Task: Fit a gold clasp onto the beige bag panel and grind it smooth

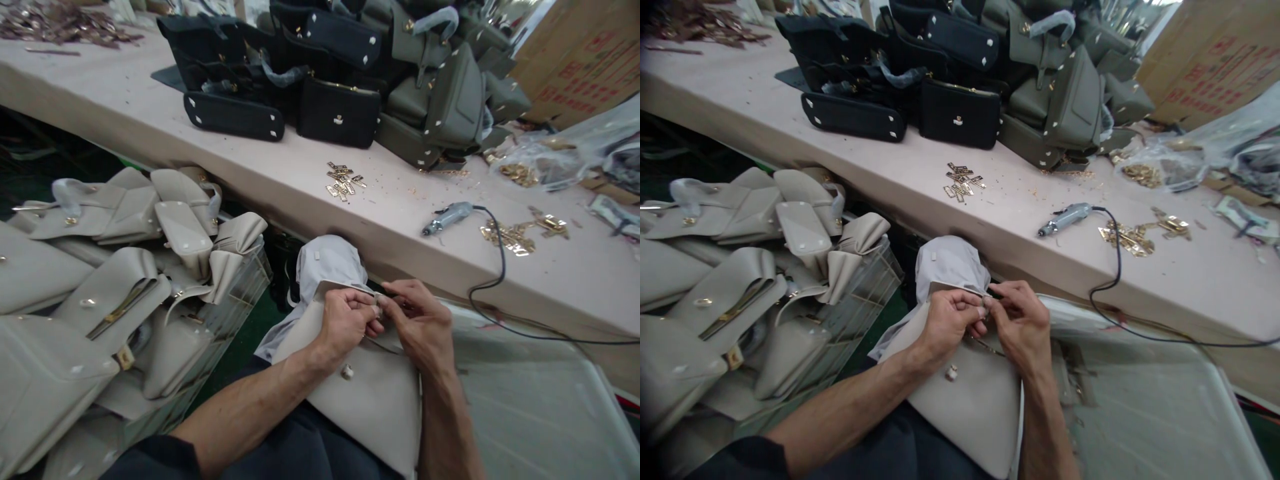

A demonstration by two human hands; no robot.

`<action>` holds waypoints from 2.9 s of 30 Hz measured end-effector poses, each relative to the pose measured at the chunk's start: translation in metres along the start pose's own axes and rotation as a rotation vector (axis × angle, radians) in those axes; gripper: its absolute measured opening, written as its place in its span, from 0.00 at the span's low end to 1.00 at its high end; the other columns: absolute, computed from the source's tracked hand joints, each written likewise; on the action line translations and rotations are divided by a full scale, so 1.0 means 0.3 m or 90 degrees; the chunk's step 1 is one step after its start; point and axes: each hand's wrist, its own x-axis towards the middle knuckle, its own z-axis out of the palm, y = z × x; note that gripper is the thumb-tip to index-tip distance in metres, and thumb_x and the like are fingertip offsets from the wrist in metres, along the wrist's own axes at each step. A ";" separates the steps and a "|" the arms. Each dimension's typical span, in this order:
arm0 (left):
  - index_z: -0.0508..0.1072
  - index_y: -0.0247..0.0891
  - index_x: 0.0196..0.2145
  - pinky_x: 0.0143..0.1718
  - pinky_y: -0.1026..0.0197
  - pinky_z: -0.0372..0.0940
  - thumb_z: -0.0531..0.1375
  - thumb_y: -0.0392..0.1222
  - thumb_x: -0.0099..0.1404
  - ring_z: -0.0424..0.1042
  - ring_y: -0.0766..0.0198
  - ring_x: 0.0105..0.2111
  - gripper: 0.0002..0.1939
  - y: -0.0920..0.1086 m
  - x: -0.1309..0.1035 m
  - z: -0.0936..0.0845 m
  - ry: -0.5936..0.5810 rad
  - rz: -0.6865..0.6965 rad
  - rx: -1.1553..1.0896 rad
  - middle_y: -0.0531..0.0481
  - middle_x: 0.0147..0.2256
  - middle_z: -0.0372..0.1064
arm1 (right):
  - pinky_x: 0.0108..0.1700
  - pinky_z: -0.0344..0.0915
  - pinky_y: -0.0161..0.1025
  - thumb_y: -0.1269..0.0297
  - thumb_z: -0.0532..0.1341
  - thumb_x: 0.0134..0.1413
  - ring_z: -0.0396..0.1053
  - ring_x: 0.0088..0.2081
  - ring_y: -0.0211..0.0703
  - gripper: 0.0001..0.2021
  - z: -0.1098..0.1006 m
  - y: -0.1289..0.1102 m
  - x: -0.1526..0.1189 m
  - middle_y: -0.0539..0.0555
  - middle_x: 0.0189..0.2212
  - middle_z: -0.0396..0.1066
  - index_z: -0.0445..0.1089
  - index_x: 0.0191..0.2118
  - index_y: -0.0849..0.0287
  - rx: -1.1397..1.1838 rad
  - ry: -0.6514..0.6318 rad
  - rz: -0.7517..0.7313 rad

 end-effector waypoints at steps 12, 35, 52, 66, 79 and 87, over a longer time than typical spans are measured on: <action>0.71 0.35 0.28 0.16 0.71 0.58 0.69 0.38 0.49 0.66 0.70 0.13 0.11 0.025 -0.009 0.013 -0.002 0.013 -0.069 0.54 0.16 0.69 | 0.50 0.75 0.50 0.80 0.63 0.60 0.75 0.50 0.49 0.24 -0.038 -0.020 0.000 0.57 0.49 0.78 0.75 0.58 0.48 -0.111 -0.125 -0.351; 0.79 0.31 0.43 0.18 0.70 0.69 0.64 0.47 0.69 0.76 0.66 0.19 0.15 -0.017 0.020 0.043 -0.128 0.171 0.137 0.43 0.33 0.80 | 0.37 0.78 0.35 0.57 0.70 0.59 0.79 0.34 0.42 0.13 -0.075 0.052 0.016 0.55 0.41 0.82 0.83 0.48 0.53 0.132 -0.027 0.102; 0.79 0.29 0.43 0.18 0.71 0.64 0.66 0.39 0.66 0.72 0.67 0.17 0.11 -0.045 0.017 0.062 -0.128 0.163 0.142 0.48 0.24 0.75 | 0.31 0.76 0.34 0.56 0.72 0.55 0.77 0.28 0.41 0.12 -0.057 0.060 0.023 0.56 0.31 0.80 0.84 0.38 0.59 0.170 0.036 0.156; 0.78 0.31 0.47 0.28 0.67 0.75 0.63 0.38 0.66 0.81 0.62 0.27 0.13 -0.027 0.036 0.046 -0.202 0.138 0.119 0.40 0.39 0.81 | 0.32 0.73 0.36 0.55 0.74 0.53 0.73 0.28 0.40 0.15 -0.060 0.096 0.022 0.56 0.30 0.79 0.82 0.42 0.60 0.238 0.039 0.200; 0.77 0.32 0.40 0.25 0.66 0.71 0.64 0.33 0.61 0.68 0.70 0.14 0.08 -0.034 0.039 0.054 -0.100 0.170 0.143 0.49 0.25 0.77 | 0.33 0.73 0.35 0.57 0.73 0.53 0.73 0.28 0.38 0.13 -0.034 0.086 0.020 0.54 0.30 0.78 0.82 0.41 0.60 0.222 0.066 0.163; 0.78 0.30 0.36 0.25 0.69 0.69 0.70 0.38 0.59 0.82 0.58 0.30 0.10 -0.027 0.036 0.056 -0.079 0.207 0.191 0.40 0.31 0.81 | 0.34 0.75 0.36 0.57 0.73 0.53 0.74 0.30 0.39 0.13 -0.031 0.078 0.013 0.55 0.32 0.79 0.82 0.41 0.59 0.204 0.062 0.146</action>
